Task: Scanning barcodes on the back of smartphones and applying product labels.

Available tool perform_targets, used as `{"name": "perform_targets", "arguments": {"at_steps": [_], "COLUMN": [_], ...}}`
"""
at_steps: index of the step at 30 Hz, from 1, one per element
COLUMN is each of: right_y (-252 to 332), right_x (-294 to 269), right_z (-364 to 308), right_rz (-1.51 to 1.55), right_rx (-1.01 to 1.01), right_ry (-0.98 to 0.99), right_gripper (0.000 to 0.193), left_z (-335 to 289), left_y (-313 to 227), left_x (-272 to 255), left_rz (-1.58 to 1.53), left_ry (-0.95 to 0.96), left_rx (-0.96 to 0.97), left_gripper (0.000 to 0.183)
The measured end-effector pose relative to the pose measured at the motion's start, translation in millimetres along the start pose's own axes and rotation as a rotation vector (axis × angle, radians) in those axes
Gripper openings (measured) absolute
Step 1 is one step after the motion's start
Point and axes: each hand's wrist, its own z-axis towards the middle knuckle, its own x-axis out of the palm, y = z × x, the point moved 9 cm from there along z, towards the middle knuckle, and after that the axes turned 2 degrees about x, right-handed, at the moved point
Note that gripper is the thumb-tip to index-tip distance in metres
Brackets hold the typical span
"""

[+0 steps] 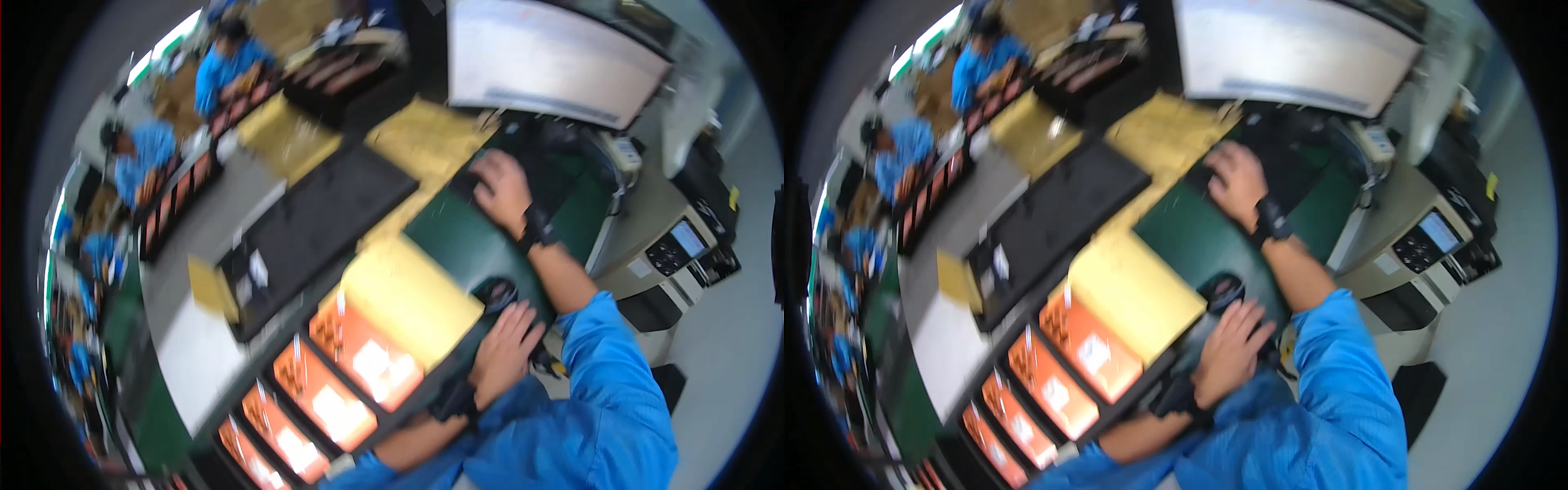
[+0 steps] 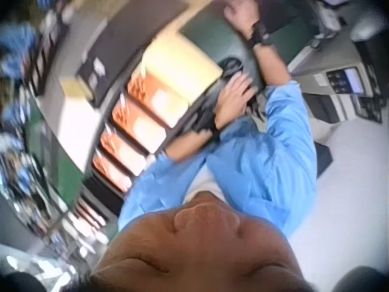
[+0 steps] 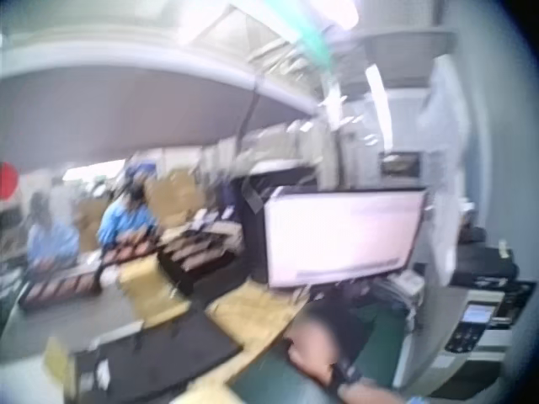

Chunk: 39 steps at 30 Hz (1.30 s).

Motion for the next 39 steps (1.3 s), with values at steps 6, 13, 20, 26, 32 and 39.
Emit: {"name": "perform_targets", "arguments": {"at_steps": [6, 13, 20, 26, 32, 39], "right_y": [30, 116, 167, 306, 288, 122], "right_x": [-66, -60, -143, -100, -101, -51], "right_z": [-71, -156, -83, -59, -53, -78], "right_rz": [0.577, 1.008, 1.174, 1.211, 1.118, 0.858], "right_rx": [0.5, 0.936, 0.928, 0.832, 0.884, 0.862], "right_ry": [0.262, 0.884, 0.569, 1.087, 1.022, 0.584], "right_gripper": [0.022, 0.047, 0.051, 0.058, 0.051, 0.067], "left_z": [-29, -57, -61, -57, -71, -65], "left_y": [-21, -73, -85, -73, -99, -102], "left_x": [-38, 14, 39, 25, 27, -10], "left_rz": [-0.069, -0.153, -0.056, -0.482, -0.039, -0.11], "left_ry": [-0.339, -0.184, -0.042, 0.011, -0.329, -0.251], "left_rx": [0.095, 0.356, 0.403, 0.046, 0.424, 0.605], "left_gripper": [0.038, 0.014, 0.012, 0.01, 0.011, 0.012]}}
